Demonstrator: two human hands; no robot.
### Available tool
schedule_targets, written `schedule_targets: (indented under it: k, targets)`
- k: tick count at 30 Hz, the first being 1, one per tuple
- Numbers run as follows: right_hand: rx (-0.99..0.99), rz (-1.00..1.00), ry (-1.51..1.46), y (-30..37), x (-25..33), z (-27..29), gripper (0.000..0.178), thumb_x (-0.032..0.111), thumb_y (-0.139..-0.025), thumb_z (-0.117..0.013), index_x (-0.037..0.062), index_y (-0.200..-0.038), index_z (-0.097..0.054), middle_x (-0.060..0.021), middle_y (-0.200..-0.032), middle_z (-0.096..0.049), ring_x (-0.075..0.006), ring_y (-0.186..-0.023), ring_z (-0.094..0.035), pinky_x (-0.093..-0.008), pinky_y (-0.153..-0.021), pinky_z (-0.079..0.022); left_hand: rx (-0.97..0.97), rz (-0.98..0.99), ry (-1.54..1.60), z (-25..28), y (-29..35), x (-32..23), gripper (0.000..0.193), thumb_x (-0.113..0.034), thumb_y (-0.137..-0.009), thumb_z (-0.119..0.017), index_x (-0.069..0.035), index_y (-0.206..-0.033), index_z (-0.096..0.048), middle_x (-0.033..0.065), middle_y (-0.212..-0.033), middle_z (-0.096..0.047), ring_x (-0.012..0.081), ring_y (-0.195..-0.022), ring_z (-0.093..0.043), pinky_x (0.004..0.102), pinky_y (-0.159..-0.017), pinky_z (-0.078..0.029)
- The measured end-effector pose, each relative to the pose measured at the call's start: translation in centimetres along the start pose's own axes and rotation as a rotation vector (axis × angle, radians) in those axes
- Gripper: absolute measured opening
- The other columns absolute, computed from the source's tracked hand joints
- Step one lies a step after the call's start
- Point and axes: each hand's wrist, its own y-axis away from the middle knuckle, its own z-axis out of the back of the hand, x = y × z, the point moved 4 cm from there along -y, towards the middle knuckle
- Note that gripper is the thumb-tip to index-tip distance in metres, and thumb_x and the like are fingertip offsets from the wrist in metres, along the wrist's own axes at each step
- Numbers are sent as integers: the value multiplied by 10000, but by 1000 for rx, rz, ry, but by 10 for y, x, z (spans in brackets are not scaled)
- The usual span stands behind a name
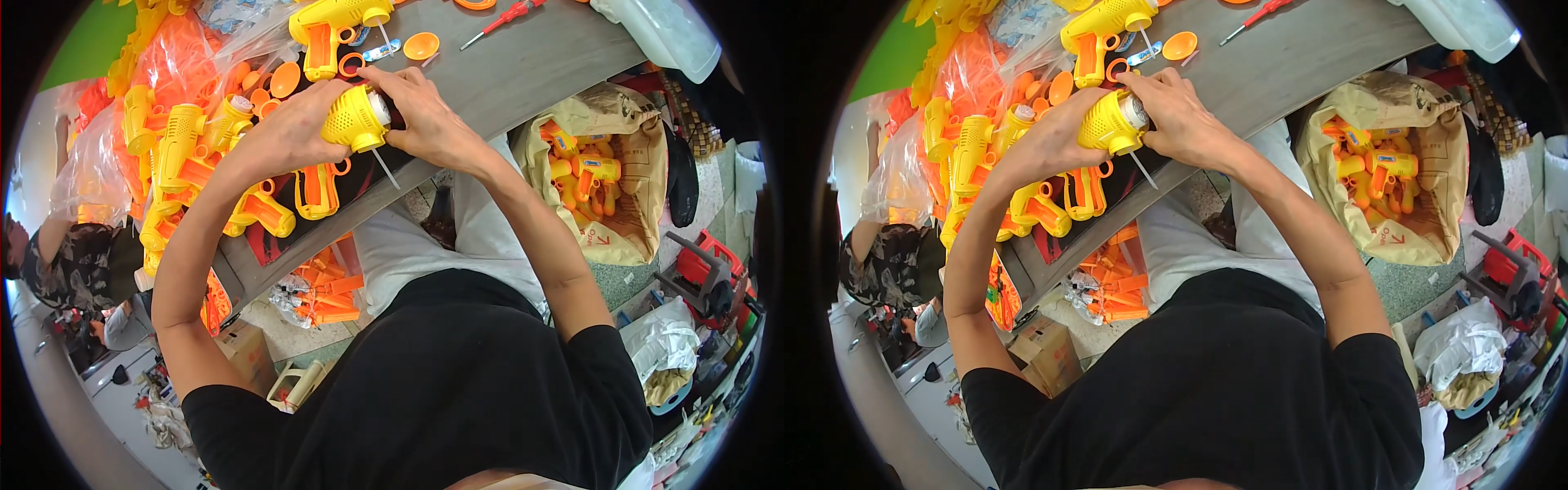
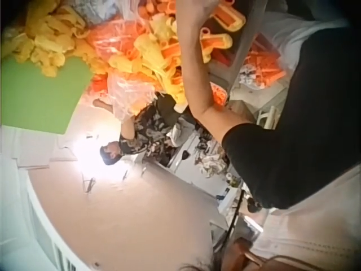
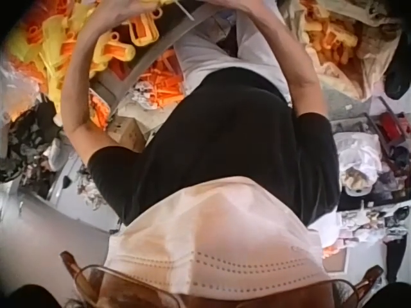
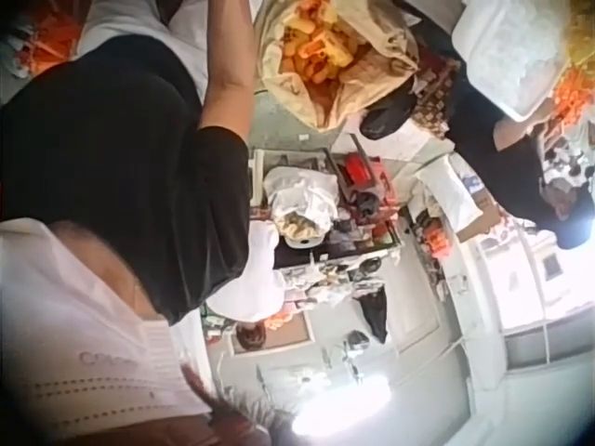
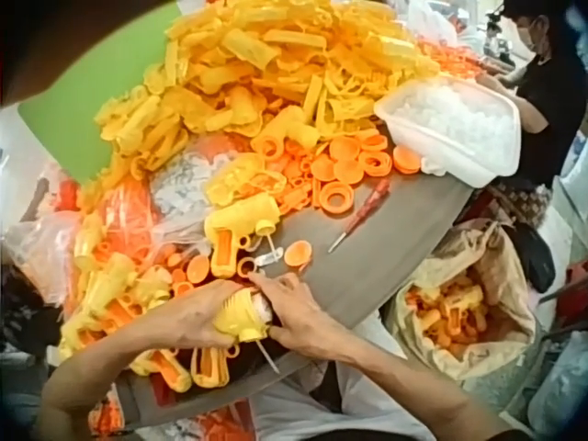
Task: Assembling components of yellow and orange plastic toy guns at a workbench.
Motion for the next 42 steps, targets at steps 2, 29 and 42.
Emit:
schedule_targets:
  k: [2,29,42]
  targets:
    - [12,-2,7,-1,2,2,826,-25,-711,-636,117,-1483,-377,-114,-1316,-560,-312,-1170,-473,-411,-1048,-396,-21,-4,-17,-4,-1,5,701,-202,-718,-746,-6,-1314,-432,213,-1222,-539,387,-1151,-548,439,-974,-459]
    - [-4,-23,-16,0,1,-4,811,-51,-686,-631,108,-1452,-420,-120,-1278,-570,-310,-1173,-466,-411,-1040,-389,-76,-6,-37,-20,1,5,675,-98,-718,-728,4,-1302,-403,210,-1208,-486,400,-1126,-502,456,-988,-436]
    - [25,-10,-4,-4,11,-3,827,-60,-675,-626,88,-1459,-407,-145,-1298,-546,-315,-1197,-466,-407,-1064,-366,-129,-36,-103,-18,-5,11,834,-123,-671,-750,36,-1381,-343,233,-1230,-498,404,-1185,-493,448,-994,-426]
